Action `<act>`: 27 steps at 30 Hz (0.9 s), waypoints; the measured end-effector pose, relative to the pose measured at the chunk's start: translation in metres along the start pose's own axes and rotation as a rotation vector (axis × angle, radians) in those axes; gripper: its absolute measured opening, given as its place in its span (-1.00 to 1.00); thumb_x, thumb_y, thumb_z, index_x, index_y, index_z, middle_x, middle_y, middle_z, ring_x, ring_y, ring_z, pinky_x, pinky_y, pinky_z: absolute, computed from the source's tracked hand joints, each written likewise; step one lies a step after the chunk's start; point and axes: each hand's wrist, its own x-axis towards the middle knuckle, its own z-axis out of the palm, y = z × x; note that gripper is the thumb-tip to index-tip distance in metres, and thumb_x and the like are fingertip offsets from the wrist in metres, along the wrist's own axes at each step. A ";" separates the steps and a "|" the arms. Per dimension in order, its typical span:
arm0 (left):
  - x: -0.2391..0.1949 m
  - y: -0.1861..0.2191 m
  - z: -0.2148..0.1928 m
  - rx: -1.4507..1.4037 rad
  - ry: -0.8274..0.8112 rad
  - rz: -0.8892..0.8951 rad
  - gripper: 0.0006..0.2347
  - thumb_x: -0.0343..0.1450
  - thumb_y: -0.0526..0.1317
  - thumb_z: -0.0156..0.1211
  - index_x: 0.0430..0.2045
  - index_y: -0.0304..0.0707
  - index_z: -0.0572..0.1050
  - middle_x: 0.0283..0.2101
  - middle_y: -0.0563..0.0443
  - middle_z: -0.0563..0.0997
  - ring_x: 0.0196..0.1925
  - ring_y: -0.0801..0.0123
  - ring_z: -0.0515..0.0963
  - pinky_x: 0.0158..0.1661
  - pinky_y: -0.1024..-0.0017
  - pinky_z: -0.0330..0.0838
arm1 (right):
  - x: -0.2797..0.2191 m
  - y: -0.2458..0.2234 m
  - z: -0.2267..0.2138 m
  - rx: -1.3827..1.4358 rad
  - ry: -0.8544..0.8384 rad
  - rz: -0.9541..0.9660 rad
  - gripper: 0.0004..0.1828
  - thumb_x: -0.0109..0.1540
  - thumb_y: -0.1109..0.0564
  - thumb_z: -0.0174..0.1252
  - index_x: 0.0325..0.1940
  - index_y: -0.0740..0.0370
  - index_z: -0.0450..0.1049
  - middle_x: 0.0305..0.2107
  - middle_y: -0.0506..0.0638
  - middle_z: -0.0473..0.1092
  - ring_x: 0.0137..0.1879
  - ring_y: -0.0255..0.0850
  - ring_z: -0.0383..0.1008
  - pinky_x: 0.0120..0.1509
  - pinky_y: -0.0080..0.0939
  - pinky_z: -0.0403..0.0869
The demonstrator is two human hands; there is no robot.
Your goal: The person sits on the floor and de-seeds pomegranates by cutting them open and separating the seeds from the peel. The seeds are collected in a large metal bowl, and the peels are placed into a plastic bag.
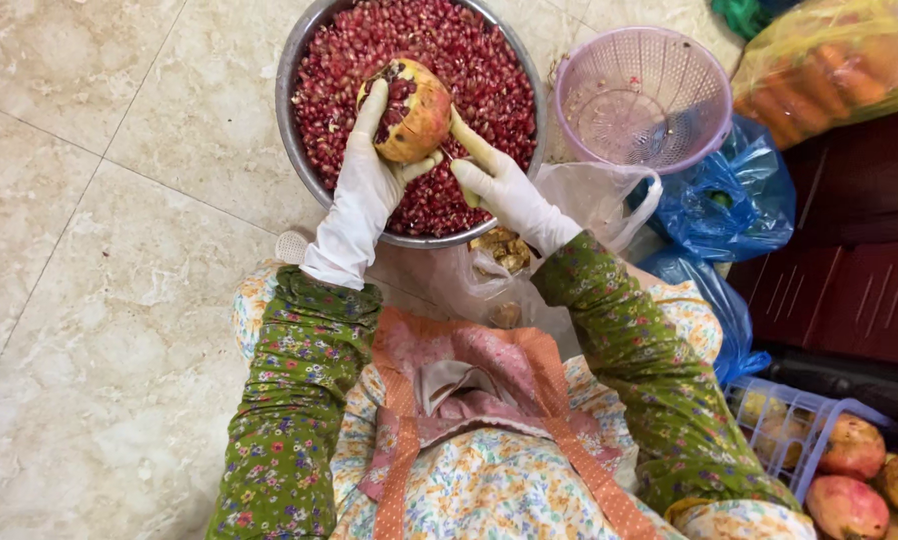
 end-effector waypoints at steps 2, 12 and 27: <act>-0.002 0.003 0.000 -0.038 -0.005 -0.045 -0.45 0.44 0.17 0.18 0.20 -0.23 0.44 0.03 -0.25 0.63 -0.14 0.02 0.64 -0.32 0.21 0.66 | -0.001 -0.003 -0.002 -0.262 0.079 0.027 -0.25 0.45 0.02 0.06 0.71 -0.04 -0.02 -0.45 -0.25 0.26 -0.36 -0.45 0.20 -0.24 -0.44 0.32; 0.003 -0.014 0.004 0.500 0.199 0.446 -0.44 0.37 -0.08 0.44 0.14 -0.27 0.26 0.10 -0.18 0.51 0.12 0.19 0.65 0.07 0.34 0.66 | -0.017 -0.026 0.035 0.336 0.030 0.125 -0.18 0.45 -0.02 -0.06 0.70 -0.03 -0.29 -0.46 -0.05 0.36 -0.52 -0.44 0.08 -0.46 -0.45 0.09; 0.003 -0.009 0.012 0.308 0.181 0.483 -0.54 0.38 -0.12 0.42 0.12 -0.30 0.45 0.03 -0.13 0.62 0.00 0.25 0.64 -0.01 0.35 0.58 | 0.010 -0.005 0.031 0.000 0.112 -0.021 -0.14 0.38 0.18 0.01 0.71 0.00 -0.21 -0.47 -0.21 0.24 -0.41 -0.45 0.19 -0.33 -0.44 0.27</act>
